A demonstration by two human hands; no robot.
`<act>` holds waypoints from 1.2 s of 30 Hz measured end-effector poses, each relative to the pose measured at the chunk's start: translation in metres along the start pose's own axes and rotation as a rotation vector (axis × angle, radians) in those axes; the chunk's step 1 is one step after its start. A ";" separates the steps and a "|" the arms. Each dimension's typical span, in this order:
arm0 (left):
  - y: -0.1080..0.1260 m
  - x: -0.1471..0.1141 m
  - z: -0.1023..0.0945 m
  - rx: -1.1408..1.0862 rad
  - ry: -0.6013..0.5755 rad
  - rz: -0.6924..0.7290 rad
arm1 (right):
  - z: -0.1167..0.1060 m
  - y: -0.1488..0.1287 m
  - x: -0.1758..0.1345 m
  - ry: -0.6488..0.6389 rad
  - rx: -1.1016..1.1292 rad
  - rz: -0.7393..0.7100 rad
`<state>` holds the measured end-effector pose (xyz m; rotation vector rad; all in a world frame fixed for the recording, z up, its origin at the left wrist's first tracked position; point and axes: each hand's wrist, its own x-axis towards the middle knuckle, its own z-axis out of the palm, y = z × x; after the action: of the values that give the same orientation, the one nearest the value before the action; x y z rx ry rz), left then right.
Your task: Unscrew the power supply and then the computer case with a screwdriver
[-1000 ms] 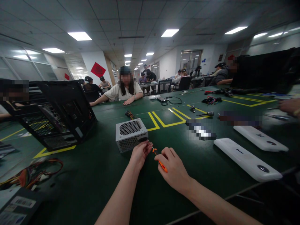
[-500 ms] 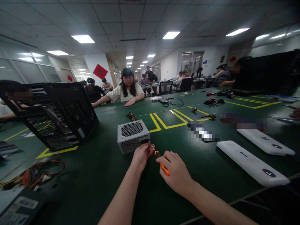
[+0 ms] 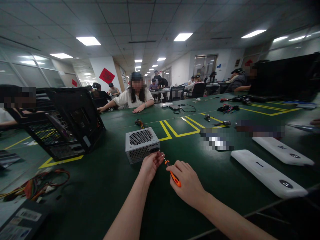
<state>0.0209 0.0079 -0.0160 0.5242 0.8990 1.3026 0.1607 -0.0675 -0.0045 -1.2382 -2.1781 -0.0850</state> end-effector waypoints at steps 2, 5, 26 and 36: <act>0.000 0.001 -0.001 0.008 0.001 -0.012 | -0.001 0.000 0.000 0.022 0.013 0.008; 0.001 0.003 -0.004 0.017 -0.008 -0.029 | 0.001 0.001 0.000 0.069 0.061 0.038; 0.000 0.005 -0.006 0.003 -0.010 -0.022 | 0.005 0.004 -0.001 -0.008 -0.002 -0.017; 0.001 0.003 -0.003 0.003 0.015 -0.008 | 0.004 0.003 0.000 0.057 0.071 0.046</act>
<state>0.0178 0.0103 -0.0177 0.5136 0.9148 1.2998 0.1607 -0.0642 -0.0084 -1.2302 -2.0853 -0.0236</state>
